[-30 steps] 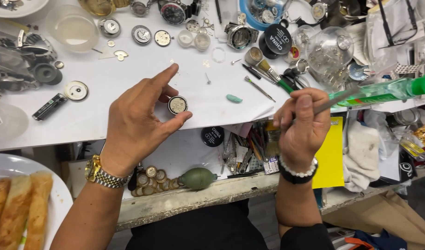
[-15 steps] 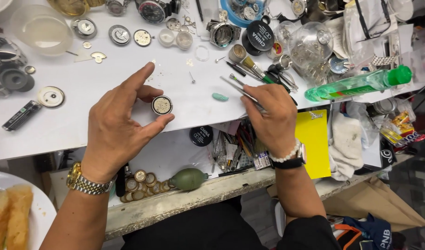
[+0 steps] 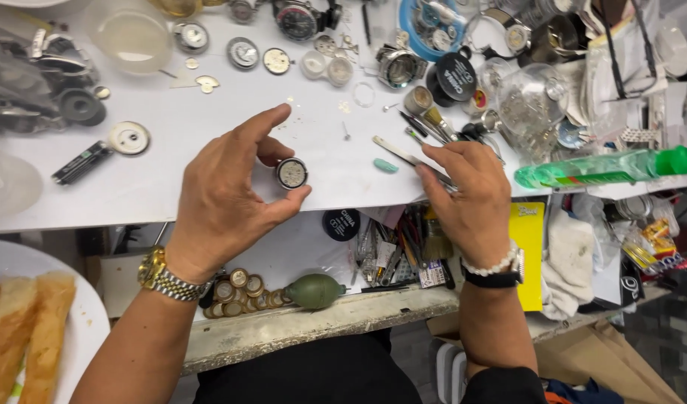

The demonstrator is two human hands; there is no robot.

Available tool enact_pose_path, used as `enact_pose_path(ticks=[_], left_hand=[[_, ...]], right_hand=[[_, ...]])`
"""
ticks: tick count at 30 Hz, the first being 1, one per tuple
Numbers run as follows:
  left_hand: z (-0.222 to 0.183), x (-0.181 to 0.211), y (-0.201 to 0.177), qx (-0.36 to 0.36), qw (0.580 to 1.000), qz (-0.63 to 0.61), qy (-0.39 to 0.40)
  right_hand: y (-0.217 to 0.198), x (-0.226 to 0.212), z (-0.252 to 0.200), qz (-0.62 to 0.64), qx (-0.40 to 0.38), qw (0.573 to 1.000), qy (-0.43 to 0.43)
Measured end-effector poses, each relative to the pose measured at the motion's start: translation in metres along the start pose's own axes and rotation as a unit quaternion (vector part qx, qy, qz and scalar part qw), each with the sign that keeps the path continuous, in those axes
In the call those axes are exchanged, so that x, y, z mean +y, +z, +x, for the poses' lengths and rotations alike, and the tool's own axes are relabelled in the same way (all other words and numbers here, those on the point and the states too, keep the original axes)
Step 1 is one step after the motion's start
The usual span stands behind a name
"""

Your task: Repairing a watch movement by using tweezers and a probe to precisely position tiny internal components on a cluttered workbench.

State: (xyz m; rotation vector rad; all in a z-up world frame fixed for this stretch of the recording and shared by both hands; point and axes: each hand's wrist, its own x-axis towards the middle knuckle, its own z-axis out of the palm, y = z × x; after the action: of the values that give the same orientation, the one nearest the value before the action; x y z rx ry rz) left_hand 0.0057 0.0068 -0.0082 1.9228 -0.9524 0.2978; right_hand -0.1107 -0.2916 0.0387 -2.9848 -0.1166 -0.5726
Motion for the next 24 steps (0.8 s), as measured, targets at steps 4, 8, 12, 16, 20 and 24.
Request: enact_pose_path(ticks=[4, 8, 12, 16, 20, 24], left_hand=[[0.001, 0.001, -0.003, -0.009, 0.999, 0.004, -0.038], [0.001, 0.001, -0.003, -0.018, 0.998, -0.002, -0.06], [0.001, -0.001, -0.002, -0.006, 0.999, -0.002, -0.042], [0.002, 0.001, -0.003, -0.008, 0.999, 0.002, -0.049], [0.001, 0.002, -0.004, -0.007, 0.998, -0.006, -0.056], [0.001, 0.0, -0.005, -0.001, 0.998, -0.014, -0.054]], right_hand=[[-0.005, 0.005, -0.002, -0.063, -0.094, 0.994, 0.015], [-0.008, -0.006, 0.006, 0.047, -0.005, 0.999, 0.014], [0.013, -0.031, 0.01, 0.391, 0.236, 0.89, 0.017], [0.048, -0.071, 0.016, 0.359, 0.215, 0.908, -0.016], [0.061, -0.094, 0.029, 0.26, 0.165, 0.949, -0.069], [0.064, -0.102, 0.036, 0.249, 0.163, 0.953, -0.055]])
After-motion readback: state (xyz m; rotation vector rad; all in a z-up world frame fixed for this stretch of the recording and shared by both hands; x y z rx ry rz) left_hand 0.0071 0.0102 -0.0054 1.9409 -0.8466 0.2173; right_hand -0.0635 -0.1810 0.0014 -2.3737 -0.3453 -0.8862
